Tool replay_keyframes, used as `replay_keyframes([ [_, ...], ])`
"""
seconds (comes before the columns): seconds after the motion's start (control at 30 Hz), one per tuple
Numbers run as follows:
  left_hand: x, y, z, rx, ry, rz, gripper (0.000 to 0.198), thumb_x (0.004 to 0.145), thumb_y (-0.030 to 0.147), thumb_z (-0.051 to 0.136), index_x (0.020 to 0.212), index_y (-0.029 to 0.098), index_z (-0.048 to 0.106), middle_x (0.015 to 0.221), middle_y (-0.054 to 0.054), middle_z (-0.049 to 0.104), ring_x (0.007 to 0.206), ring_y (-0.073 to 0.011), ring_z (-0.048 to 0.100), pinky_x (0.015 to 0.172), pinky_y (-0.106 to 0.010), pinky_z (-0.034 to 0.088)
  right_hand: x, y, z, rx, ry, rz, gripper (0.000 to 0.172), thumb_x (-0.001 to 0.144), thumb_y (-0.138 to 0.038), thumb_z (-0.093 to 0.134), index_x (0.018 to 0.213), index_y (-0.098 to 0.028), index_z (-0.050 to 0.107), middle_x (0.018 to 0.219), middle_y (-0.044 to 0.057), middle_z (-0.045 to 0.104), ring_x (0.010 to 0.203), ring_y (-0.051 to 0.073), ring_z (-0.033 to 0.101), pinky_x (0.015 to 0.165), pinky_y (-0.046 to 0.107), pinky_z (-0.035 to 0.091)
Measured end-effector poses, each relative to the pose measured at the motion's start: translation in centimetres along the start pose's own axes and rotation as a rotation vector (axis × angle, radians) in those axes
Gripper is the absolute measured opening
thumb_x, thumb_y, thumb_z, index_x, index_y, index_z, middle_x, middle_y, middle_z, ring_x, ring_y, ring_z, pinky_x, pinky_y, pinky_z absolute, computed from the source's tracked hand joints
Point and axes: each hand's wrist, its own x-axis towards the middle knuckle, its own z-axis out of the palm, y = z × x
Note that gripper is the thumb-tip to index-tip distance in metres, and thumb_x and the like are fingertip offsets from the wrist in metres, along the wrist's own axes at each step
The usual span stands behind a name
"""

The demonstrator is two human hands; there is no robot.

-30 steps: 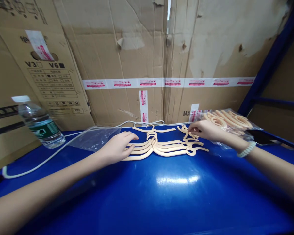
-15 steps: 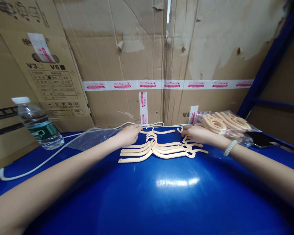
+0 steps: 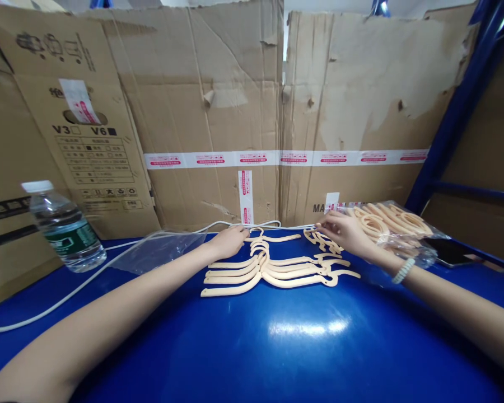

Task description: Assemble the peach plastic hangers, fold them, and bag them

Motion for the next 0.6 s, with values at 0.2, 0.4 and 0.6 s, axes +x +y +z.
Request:
replay_keyframes([
  [0.2,0.7,0.0,0.5,-0.020,0.002,-0.026,0.026,0.095,0.029,0.060,0.117,0.015,0.060,0.118,-0.009,0.063,0.102,-0.0235,0.064,0.087,-0.044,0.054,-0.1,-2.5,-0.5,0.331,0.158,0.225,0.037,0.085,-0.057,0.057,0.084,-0.019,0.059,0.076,0.005,0.065,0.067,0.019,0.064,0.059,0.029,0.051],
  [0.4,1.3,0.0,0.3,-0.073,-0.022,-0.069,0.026,0.095,0.030,0.060,0.117,0.015,0.060,0.116,-0.009,0.064,0.099,-0.0224,0.065,0.085,-0.043,0.055,-0.7,-4.7,0.2,0.594,0.162,0.447,0.036,0.089,-0.059,0.050,0.083,-0.024,0.044,0.071,0.001,0.064,0.052,0.016,0.064,0.046,0.026,0.048],
  [0.6,1.0,0.3,-0.8,-0.113,-0.028,-0.130,0.026,0.095,0.030,0.060,0.116,0.014,0.060,0.114,-0.009,0.064,0.096,-0.0219,0.065,0.083,-0.042,0.056,-2.3,-5.2,1.0,0.758,0.091,0.559,0.035,0.090,-0.061,0.047,0.081,-0.027,0.040,0.054,-0.005,0.054,0.039,0.015,0.057,0.037,0.024,0.038],
])
